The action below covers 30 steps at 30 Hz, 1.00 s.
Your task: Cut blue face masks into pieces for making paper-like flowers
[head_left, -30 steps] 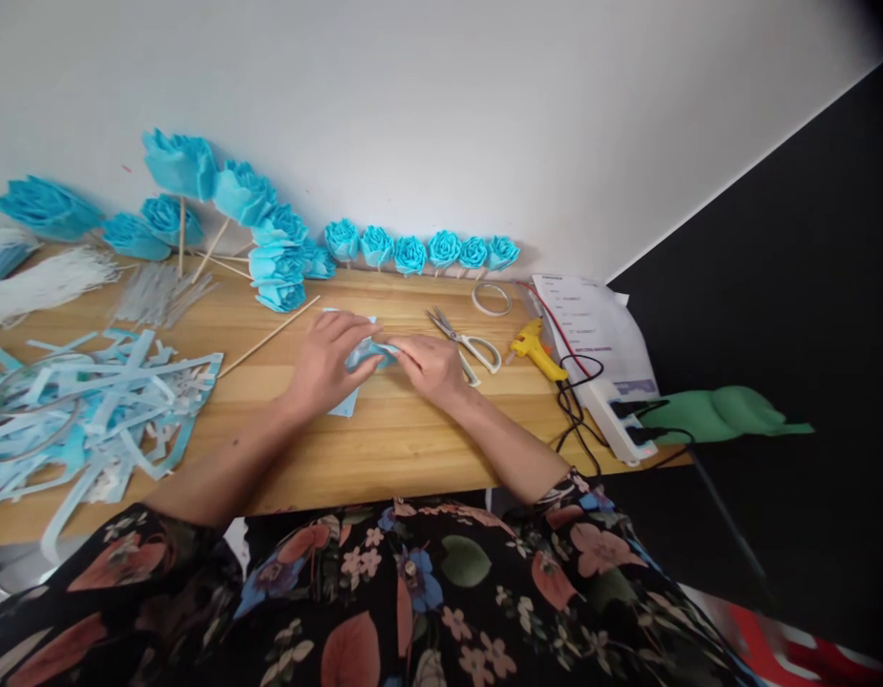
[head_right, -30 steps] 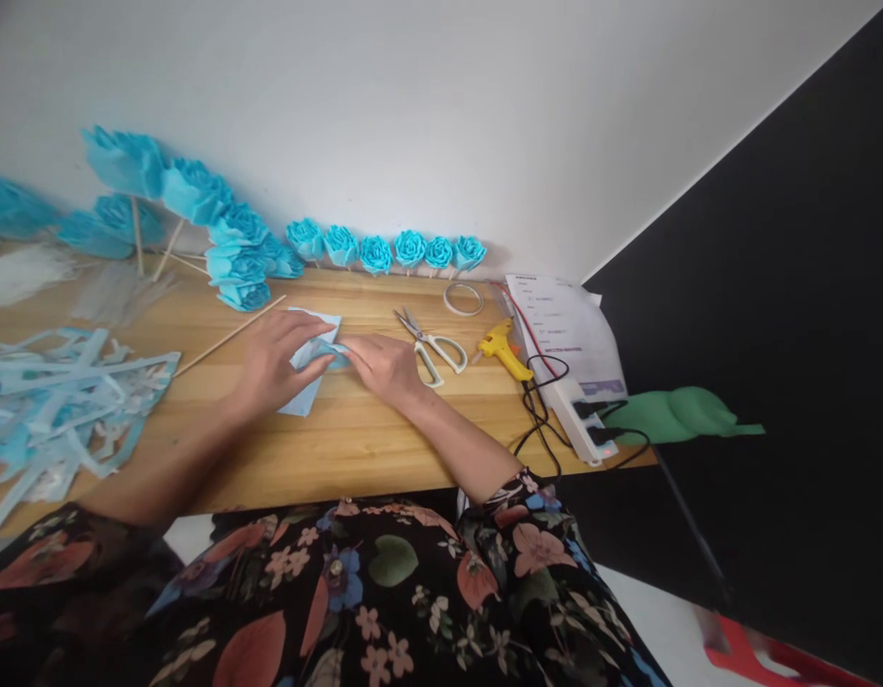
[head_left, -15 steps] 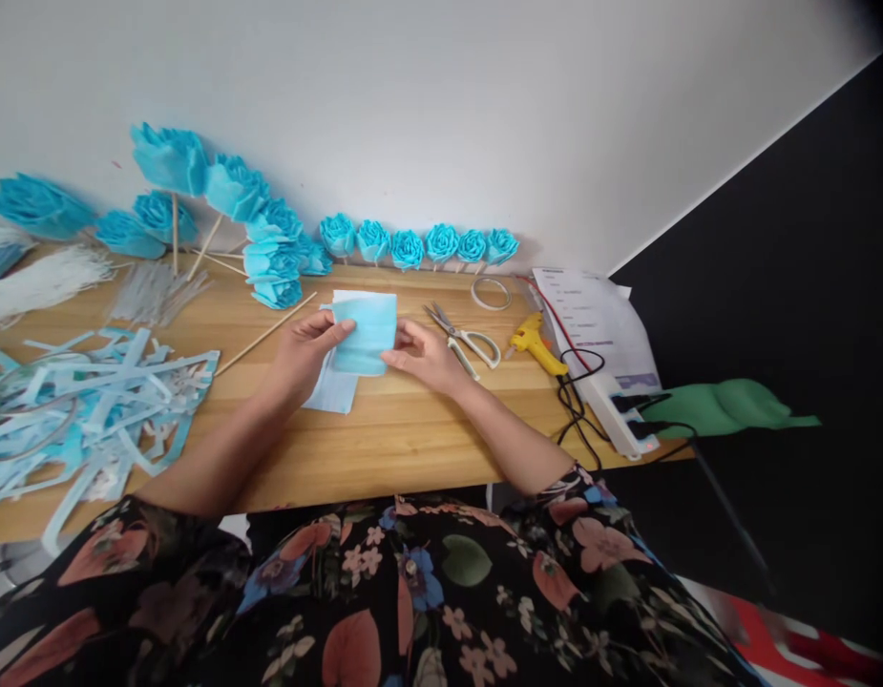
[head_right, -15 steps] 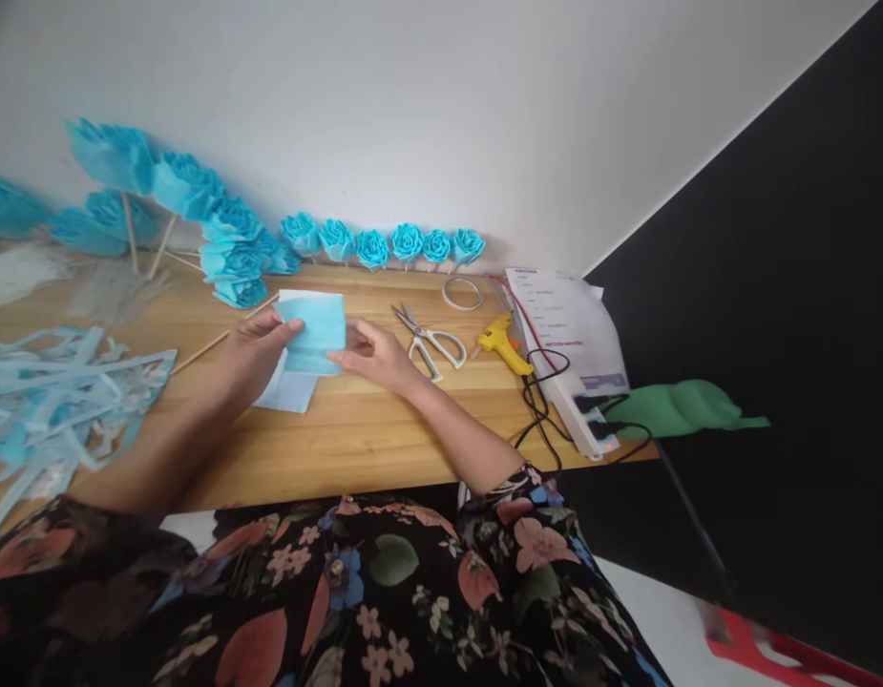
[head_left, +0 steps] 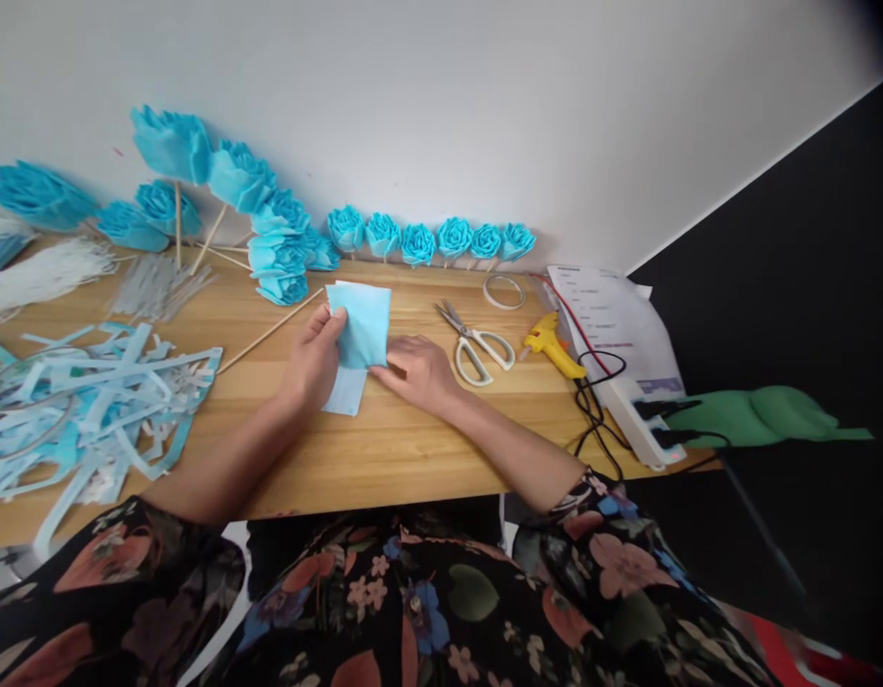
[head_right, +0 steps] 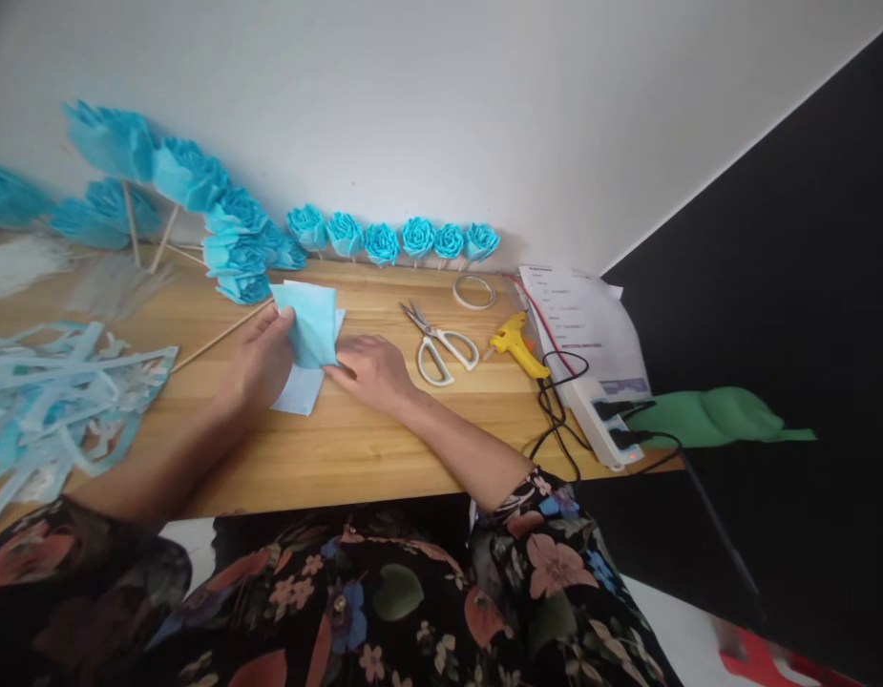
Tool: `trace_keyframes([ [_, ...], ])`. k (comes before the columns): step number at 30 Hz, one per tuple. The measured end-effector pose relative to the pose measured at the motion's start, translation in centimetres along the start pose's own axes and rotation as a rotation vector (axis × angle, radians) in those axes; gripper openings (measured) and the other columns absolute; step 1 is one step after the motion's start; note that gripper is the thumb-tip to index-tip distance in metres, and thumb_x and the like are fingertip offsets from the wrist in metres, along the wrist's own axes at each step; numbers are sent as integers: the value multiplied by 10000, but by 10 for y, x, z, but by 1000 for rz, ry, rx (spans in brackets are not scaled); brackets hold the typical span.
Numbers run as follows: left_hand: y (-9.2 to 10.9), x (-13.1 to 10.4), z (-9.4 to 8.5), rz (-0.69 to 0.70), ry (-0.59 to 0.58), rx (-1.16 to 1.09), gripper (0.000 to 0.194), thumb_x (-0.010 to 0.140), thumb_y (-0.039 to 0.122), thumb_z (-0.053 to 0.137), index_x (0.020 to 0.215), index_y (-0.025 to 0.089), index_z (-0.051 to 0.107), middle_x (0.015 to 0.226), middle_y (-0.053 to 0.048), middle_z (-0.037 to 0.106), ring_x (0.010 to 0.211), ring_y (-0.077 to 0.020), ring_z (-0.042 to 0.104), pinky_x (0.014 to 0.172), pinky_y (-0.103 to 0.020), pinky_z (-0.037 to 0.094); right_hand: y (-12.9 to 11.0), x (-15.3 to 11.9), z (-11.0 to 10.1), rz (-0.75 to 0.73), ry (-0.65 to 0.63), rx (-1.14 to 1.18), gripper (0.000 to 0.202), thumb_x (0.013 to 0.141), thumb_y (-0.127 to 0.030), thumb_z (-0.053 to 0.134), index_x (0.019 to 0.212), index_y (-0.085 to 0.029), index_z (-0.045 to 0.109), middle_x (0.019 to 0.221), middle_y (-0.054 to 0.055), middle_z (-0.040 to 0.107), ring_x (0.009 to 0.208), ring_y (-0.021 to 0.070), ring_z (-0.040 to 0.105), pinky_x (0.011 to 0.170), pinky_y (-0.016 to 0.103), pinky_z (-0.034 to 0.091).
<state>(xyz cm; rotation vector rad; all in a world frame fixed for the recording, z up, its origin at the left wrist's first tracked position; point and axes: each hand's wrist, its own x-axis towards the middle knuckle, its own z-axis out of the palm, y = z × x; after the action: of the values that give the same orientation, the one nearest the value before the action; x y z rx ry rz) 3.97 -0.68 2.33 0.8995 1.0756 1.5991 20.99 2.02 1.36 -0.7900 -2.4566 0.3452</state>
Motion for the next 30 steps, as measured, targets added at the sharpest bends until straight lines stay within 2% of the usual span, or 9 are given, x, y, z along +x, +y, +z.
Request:
trace_keyframes([
  [4,-2,-6,0,175,84,268,417,855,610,630,800,204,554,694,25,487,616,-129,440,560,-260,352,-11,-1,6,-31,-41,61,349,970,-376,543,689,-177,601,755,56,678,770,171,576,739,302,371],
  [9,5,-6,3,314,127,410,451,885,636,569,769,206,501,695,19,435,631,-134,388,573,-277,345,-14,-2,-4,105,-69,352,421,919,-465,598,616,-176,549,646,0,577,643,117,498,643,257,347],
  [12,4,-7,3,308,124,428,439,891,621,569,759,210,487,697,15,437,630,-139,380,575,-289,343,-15,-1,-10,269,-115,516,433,879,-529,616,640,-174,545,608,-30,538,588,90,446,593,238,320],
  [16,-1,-9,3,280,58,409,394,914,578,559,781,212,496,714,11,469,646,-144,419,606,-295,374,-18,0,-7,419,-126,555,476,799,-583,664,609,-173,515,570,-32,507,559,87,421,552,244,289],
  [22,-2,-4,1,316,89,357,335,896,553,599,897,220,575,839,-30,600,799,-193,553,742,-320,467,-11,0,-12,432,5,646,492,873,-532,600,553,-181,473,526,-44,416,543,85,369,542,251,273],
  [25,0,-2,1,310,92,353,305,887,537,614,928,235,601,887,-43,635,875,-222,587,807,-341,487,-3,0,-17,438,11,709,486,886,-561,590,593,-175,545,545,-35,474,556,93,430,559,245,316],
  [30,0,-5,1,301,90,354,287,895,519,611,931,233,611,911,-48,643,881,-224,587,833,-350,485,5,1,-16,389,27,832,509,928,-569,536,616,-170,592,583,-14,551,591,104,510,617,250,383],
])
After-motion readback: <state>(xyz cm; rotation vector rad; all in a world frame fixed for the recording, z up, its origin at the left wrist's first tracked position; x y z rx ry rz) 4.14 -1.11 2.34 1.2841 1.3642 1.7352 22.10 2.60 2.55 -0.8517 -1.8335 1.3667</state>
